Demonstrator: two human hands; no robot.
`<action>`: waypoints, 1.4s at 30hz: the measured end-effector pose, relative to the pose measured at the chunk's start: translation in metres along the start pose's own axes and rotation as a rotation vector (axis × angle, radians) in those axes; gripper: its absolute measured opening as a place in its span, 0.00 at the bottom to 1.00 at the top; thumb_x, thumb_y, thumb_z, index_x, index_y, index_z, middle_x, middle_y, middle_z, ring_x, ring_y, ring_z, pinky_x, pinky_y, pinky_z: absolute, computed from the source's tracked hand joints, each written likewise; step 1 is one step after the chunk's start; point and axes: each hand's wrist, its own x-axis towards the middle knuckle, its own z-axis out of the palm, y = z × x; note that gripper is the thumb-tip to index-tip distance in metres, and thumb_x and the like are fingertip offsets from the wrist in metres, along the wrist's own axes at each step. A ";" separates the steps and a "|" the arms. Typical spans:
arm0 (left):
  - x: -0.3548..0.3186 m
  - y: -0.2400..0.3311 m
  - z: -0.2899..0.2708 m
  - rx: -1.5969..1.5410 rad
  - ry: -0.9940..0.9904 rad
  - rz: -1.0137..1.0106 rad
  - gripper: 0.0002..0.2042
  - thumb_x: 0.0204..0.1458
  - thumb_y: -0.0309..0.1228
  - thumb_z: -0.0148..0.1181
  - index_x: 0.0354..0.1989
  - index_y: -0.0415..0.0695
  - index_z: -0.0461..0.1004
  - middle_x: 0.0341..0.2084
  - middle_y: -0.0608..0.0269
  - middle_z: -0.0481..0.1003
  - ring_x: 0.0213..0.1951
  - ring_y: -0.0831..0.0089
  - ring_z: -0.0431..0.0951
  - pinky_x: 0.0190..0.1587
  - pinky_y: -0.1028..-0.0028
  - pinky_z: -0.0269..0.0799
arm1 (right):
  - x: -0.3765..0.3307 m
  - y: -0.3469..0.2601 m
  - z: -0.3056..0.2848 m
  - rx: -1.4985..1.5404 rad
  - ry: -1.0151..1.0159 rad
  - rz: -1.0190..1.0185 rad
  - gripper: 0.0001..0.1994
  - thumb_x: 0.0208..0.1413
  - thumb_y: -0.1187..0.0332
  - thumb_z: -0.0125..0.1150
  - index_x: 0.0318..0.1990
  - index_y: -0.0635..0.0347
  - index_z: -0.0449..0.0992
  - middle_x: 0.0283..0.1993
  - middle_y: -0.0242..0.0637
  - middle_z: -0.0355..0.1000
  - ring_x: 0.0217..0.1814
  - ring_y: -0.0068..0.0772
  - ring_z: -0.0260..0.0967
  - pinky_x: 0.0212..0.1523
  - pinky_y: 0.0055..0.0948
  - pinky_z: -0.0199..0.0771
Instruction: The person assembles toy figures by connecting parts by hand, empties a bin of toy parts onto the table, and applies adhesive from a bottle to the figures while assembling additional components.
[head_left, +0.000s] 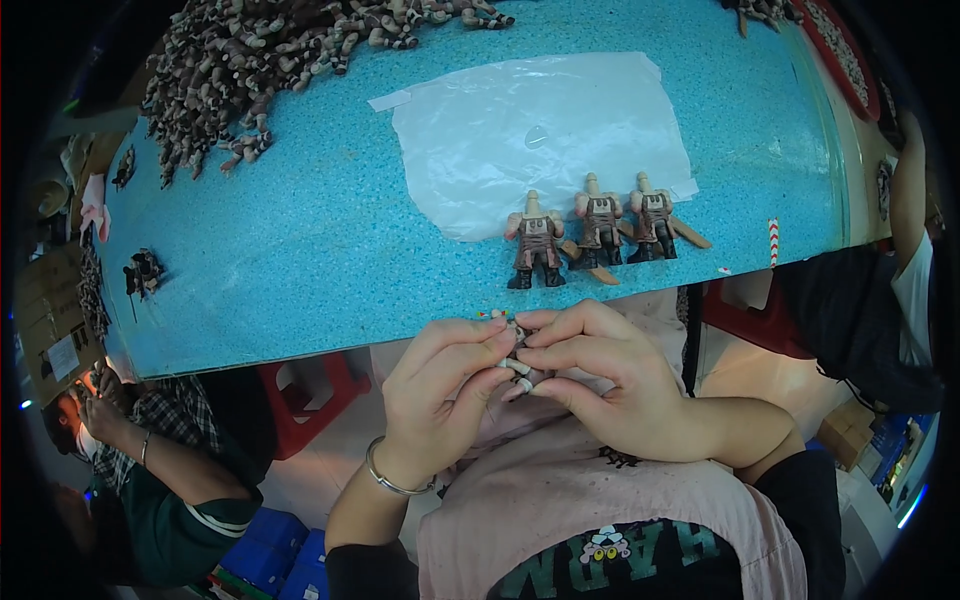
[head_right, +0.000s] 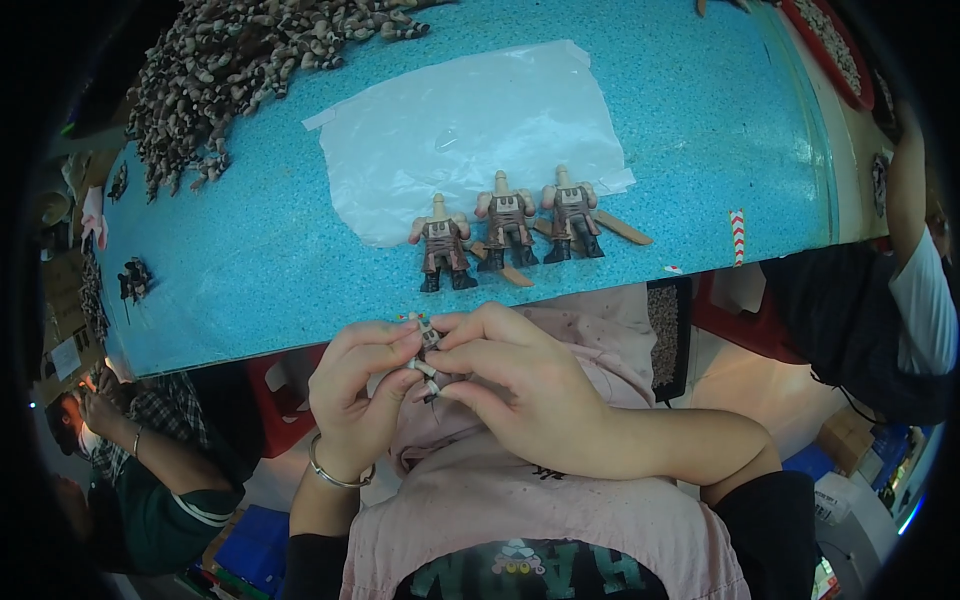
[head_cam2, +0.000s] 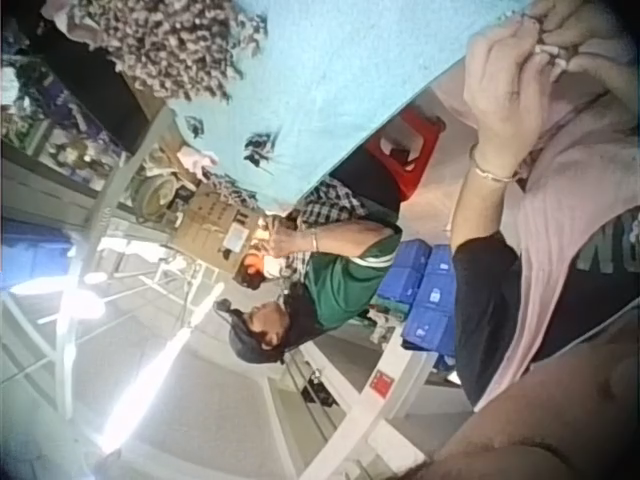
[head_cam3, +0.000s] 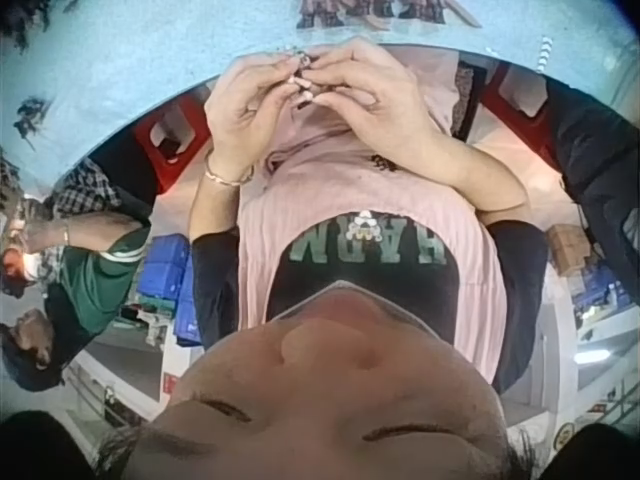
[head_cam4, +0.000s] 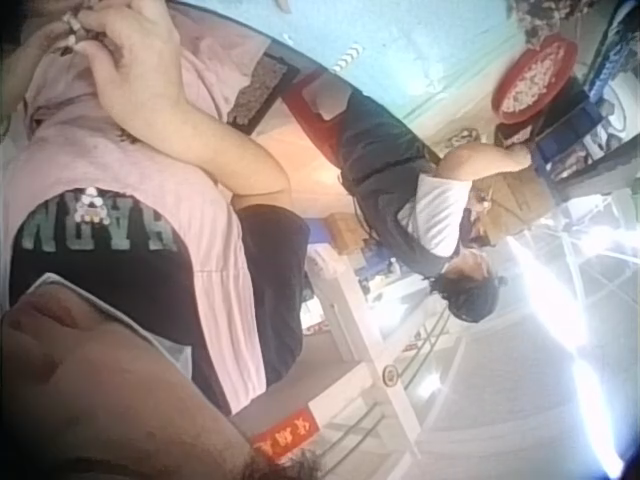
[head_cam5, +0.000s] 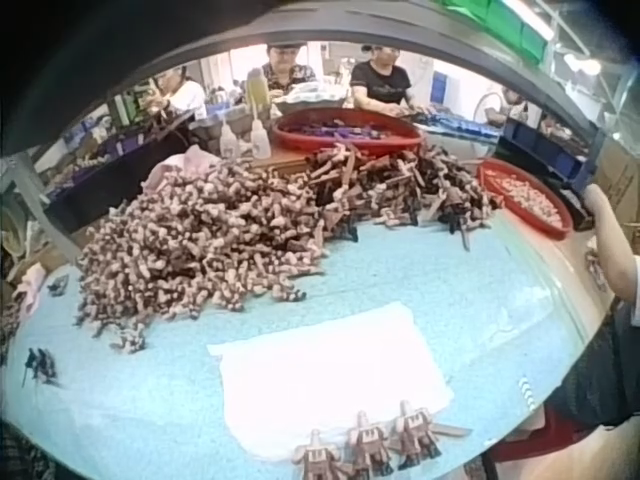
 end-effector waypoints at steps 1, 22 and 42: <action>0.000 0.000 0.000 -0.003 0.004 -0.005 0.11 0.44 0.18 0.64 0.38 0.34 0.76 0.38 0.51 0.75 0.41 0.63 0.78 0.44 0.71 0.74 | 0.001 0.000 -0.001 0.001 -0.002 -0.008 0.13 0.44 0.82 0.65 0.41 0.65 0.78 0.43 0.41 0.68 0.56 0.44 0.68 0.52 0.34 0.71; -0.037 0.014 0.018 -0.291 0.261 -0.067 0.11 0.51 0.27 0.59 0.40 0.34 0.72 0.42 0.49 0.72 0.43 0.62 0.74 0.48 0.69 0.69 | -0.015 -0.008 -0.011 0.908 -0.161 0.478 0.08 0.62 0.69 0.51 0.38 0.67 0.70 0.32 0.35 0.72 0.34 0.22 0.70 0.35 0.22 0.72; -0.024 0.018 0.019 -0.719 -0.096 -0.254 0.07 0.50 0.22 0.60 0.37 0.38 0.71 0.48 0.52 0.67 0.52 0.66 0.68 0.56 0.67 0.61 | -0.018 -0.001 -0.014 0.263 -0.255 0.068 0.07 0.59 0.72 0.52 0.32 0.66 0.70 0.31 0.34 0.69 0.32 0.22 0.64 0.33 0.24 0.66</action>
